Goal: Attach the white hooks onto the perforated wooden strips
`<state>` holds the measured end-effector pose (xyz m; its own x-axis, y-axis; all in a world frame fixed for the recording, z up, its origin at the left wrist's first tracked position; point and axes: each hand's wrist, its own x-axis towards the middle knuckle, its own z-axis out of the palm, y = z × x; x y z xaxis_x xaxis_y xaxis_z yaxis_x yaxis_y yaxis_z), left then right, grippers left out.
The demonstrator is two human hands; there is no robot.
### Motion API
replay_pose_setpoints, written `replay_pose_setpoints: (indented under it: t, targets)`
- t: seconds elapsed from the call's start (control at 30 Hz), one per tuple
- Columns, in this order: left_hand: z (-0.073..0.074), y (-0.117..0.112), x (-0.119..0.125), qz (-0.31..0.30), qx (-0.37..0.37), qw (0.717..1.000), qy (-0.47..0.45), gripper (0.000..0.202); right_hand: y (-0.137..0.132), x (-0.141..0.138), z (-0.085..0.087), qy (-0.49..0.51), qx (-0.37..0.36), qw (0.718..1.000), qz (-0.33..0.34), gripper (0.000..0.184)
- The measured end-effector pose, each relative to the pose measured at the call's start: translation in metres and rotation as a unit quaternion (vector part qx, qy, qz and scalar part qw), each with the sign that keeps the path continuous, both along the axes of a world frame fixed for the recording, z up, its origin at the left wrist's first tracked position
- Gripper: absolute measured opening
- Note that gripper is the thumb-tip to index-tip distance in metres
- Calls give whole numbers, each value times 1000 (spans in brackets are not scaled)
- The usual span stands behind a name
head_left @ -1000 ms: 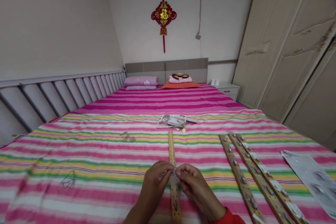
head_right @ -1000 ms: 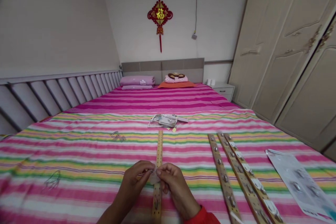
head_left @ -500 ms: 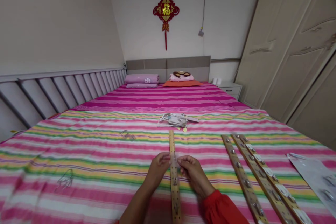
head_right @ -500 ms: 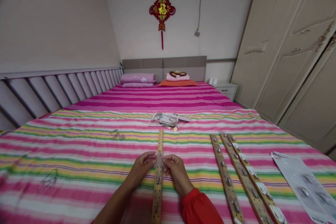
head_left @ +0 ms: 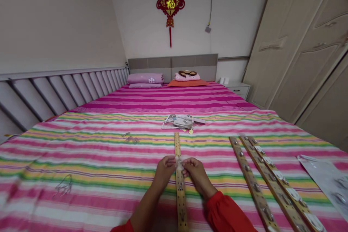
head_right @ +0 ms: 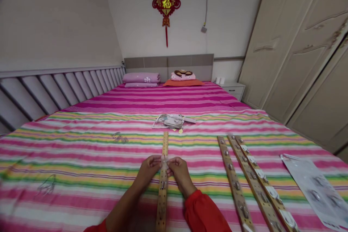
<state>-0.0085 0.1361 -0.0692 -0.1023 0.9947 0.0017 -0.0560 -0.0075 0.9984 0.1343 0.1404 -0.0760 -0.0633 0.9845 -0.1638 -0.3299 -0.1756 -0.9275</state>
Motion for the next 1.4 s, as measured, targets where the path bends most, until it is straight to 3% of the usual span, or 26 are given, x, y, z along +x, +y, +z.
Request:
replay_pose_setpoints:
  t: [0.5, 0.73, 1.0, 1.2, 1.4]
  targets:
    - [-5, 1, 4, 9, 3, 1000, 14, 25, -3, -1, 1, -42, 21, 999, -4, 19]
    - [-6, -2, 6, 65, 14, 995, 78, 32, -1, -3, -2, -37, 12, 999, -15, 25]
    - [-4, 0, 2, -10, -10, 997, 79, 30, -2, -1, -5, -10, 47, 999, -6, 31]
    - [-4, 9, 2, 59, 52, 989, 127, 36, -1, 1, -10, 5, 43, 999, -11, 35]
    - [3, 18, 3, 42, 53, 987, 142, 26, 1, 0, -15, -2, 33, 999, -6, 37]
